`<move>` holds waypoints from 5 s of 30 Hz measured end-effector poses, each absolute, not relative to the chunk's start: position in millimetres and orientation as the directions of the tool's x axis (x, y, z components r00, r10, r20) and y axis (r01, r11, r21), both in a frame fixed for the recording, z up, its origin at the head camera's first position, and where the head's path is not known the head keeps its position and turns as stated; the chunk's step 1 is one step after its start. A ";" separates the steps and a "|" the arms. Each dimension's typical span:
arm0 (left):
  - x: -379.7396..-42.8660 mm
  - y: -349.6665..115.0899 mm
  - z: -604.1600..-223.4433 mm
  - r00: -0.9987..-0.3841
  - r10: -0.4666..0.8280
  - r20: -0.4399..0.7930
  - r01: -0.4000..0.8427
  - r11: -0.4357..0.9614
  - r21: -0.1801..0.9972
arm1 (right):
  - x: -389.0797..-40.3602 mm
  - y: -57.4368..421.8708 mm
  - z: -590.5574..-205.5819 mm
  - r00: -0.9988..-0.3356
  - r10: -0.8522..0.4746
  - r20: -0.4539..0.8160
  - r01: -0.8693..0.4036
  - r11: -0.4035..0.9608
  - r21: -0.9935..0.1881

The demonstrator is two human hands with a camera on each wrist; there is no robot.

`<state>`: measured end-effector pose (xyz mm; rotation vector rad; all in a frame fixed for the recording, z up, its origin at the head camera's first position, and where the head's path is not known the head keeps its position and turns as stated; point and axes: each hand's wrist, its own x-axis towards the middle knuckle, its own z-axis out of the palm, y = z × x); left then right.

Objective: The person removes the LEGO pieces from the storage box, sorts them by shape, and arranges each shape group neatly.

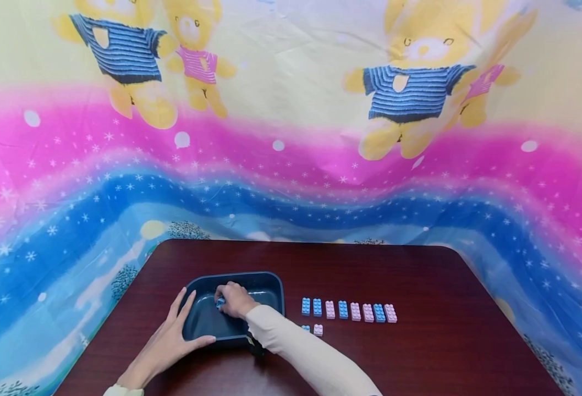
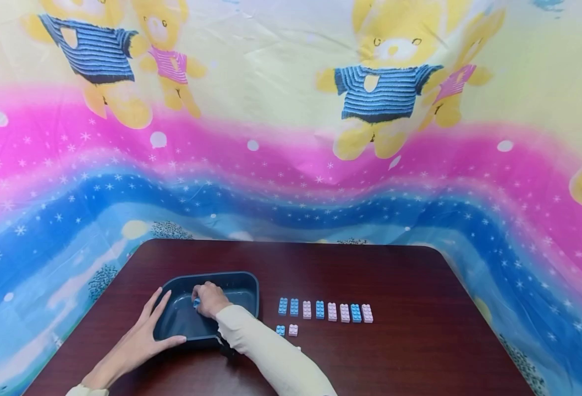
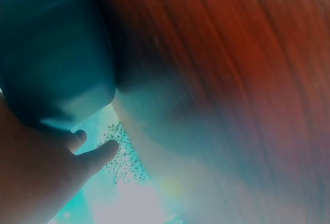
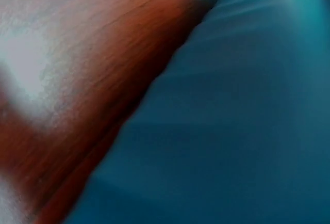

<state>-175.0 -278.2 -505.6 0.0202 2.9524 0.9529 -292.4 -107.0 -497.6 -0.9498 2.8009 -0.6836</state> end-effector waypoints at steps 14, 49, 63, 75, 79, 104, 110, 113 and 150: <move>-175.8 -277.7 -504.8 -0.999 0.020 -0.037 -0.004 0.823 0.568 | -287.6 -96.8 -491.1 -0.774 -0.633 0.027 -0.531 0.624 -0.573; -176.1 -278.8 -503.8 -0.998 0.031 -0.057 -0.006 0.828 0.560 | -261.5 -30.8 -471.9 -0.632 -0.755 0.174 -0.690 0.446 -0.570; -176.9 -277.2 -505.9 -0.997 0.030 -0.070 -0.015 0.825 0.565 | -257.7 13.1 -465.4 -0.714 -0.685 0.142 -0.608 0.507 -0.611; -177.3 -280.7 -504.2 -0.996 0.053 -0.072 0.002 0.818 0.575 | -245.1 42.7 -454.1 -0.745 -0.645 0.170 -0.582 0.503 -0.639; -177.3 -280.3 -504.5 -0.996 0.055 -0.074 0.003 0.819 0.574 | -245.3 54.7 -451.7 -0.774 -0.609 0.173 -0.550 0.510 -0.662; -179.7 -284.3 -503.0 -0.993 0.053 -0.103 -0.015 0.820 0.572 | -239.4 138.2 -484.4 -0.845 -0.508 0.168 -0.483 0.588 -0.648; -180.5 -284.1 -503.6 -0.991 0.058 -0.118 -0.021 0.818 0.576 | -235.3 151.6 -493.9 -0.868 -0.470 0.161 -0.452 0.613 -0.647; -181.8 -284.0 -503.5 -0.990 0.058 -0.131 -0.028 0.816 0.578 | -232.7 157.3 -499.6 -0.875 -0.459 0.152 -0.438 0.621 -0.650; -178.7 -277.2 -504.7 -0.995 0.059 -0.076 0.007 0.832 0.554 | -228.3 165.3 -521.2 -0.854 -0.456 0.249 -0.509 0.635 -0.582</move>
